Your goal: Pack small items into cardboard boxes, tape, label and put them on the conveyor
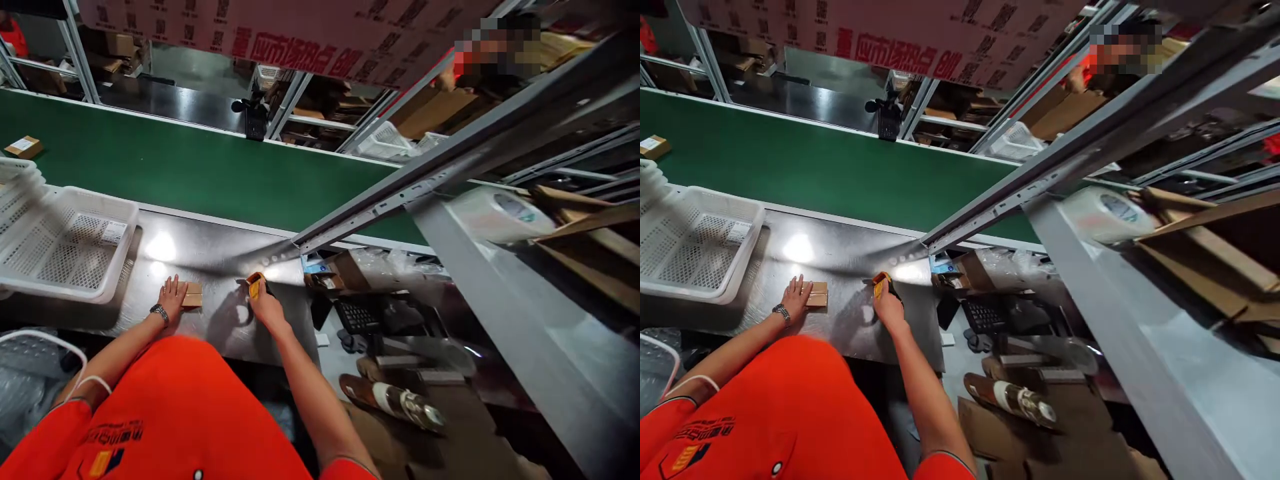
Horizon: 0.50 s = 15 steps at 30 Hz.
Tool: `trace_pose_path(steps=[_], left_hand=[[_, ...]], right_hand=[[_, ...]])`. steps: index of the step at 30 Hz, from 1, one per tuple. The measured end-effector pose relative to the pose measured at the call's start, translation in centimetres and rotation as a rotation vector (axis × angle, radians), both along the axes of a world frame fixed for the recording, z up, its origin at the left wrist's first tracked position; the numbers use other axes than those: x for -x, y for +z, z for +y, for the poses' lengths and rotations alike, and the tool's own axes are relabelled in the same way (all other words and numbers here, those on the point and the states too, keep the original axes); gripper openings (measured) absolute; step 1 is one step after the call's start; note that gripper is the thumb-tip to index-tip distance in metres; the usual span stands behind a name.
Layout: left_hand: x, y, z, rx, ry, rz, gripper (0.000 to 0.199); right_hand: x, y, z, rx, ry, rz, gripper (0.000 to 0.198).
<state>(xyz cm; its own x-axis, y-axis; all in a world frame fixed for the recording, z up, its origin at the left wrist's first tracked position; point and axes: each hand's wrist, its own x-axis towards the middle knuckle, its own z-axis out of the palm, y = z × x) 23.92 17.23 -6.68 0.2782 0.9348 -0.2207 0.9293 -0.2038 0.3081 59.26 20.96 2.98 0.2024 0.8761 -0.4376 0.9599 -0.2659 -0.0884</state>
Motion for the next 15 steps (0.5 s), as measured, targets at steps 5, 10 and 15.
trace_pose_path(steps=[5,10,15], left_hand=[[-1.3,0.3,1.6,0.166,-0.04,-0.109,0.094],[-2.0,2.1,2.1,0.213,-0.164,-0.26,0.096],[4.4,8.4,5.1,-0.094,-0.042,-0.429,0.069]], right_hand=[[3.5,-4.6,-1.2,-0.226,-0.039,0.119,0.077],[11.4,-10.8,-3.1,-0.245,-0.119,0.749,0.084],[13.8,-12.5,-3.5,-0.242,-0.147,0.794,0.097]])
